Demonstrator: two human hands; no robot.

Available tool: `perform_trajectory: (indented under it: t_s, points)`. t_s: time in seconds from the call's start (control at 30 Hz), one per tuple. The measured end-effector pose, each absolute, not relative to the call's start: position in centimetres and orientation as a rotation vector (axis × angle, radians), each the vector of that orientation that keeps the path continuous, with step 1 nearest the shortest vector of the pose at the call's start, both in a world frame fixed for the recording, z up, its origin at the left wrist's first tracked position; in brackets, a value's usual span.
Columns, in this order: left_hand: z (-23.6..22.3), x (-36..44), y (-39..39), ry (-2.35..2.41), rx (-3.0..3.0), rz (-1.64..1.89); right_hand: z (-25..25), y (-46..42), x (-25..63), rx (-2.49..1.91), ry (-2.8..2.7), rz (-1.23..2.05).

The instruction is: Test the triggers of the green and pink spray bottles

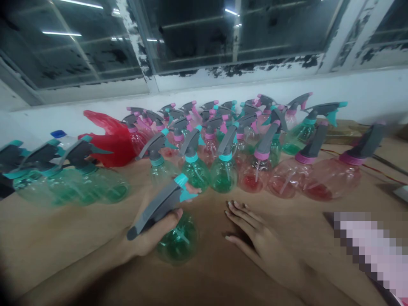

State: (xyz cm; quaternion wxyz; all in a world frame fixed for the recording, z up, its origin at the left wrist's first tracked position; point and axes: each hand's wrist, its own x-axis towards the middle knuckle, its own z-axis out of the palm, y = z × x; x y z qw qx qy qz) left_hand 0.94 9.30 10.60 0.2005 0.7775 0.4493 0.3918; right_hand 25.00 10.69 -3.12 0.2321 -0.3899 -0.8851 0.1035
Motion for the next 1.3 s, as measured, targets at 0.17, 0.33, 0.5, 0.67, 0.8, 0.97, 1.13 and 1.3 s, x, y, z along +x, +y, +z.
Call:
perform_trajectory:
  t_s: [0.17,0.33,0.5,0.67,0.8,0.97,1.13,1.3]
  points:
    - [10.0,0.8,9.2,1.231,2.097,1.156,-3.2,10.7,25.0,-1.075,-2.415,0.296]
    - [9.4,1.0,9.0,1.165,2.154,1.230,-3.1,10.7,25.0,-1.073,-2.418,0.288]
    - [9.3,1.0,8.9,1.120,2.146,1.240,-3.1,10.7,24.9,-1.070,-2.442,0.271]
    - [9.3,1.0,8.9,1.119,2.172,1.231,-3.0,10.8,24.9,-1.067,-2.428,0.273]
    - [9.2,1.0,8.8,1.124,2.194,1.231,-3.1,10.8,24.9,-1.073,-2.441,0.266]
    - [9.3,1.0,8.8,1.129,2.214,1.217,-3.2,10.7,25.0,-1.082,-2.424,0.273]
    - [9.4,1.0,8.8,1.121,2.189,1.249,-3.1,10.7,24.9,-1.070,-2.433,0.272]
    - [9.3,1.0,8.8,1.125,2.165,1.238,-2.9,10.7,24.9,-1.100,-2.439,0.291]
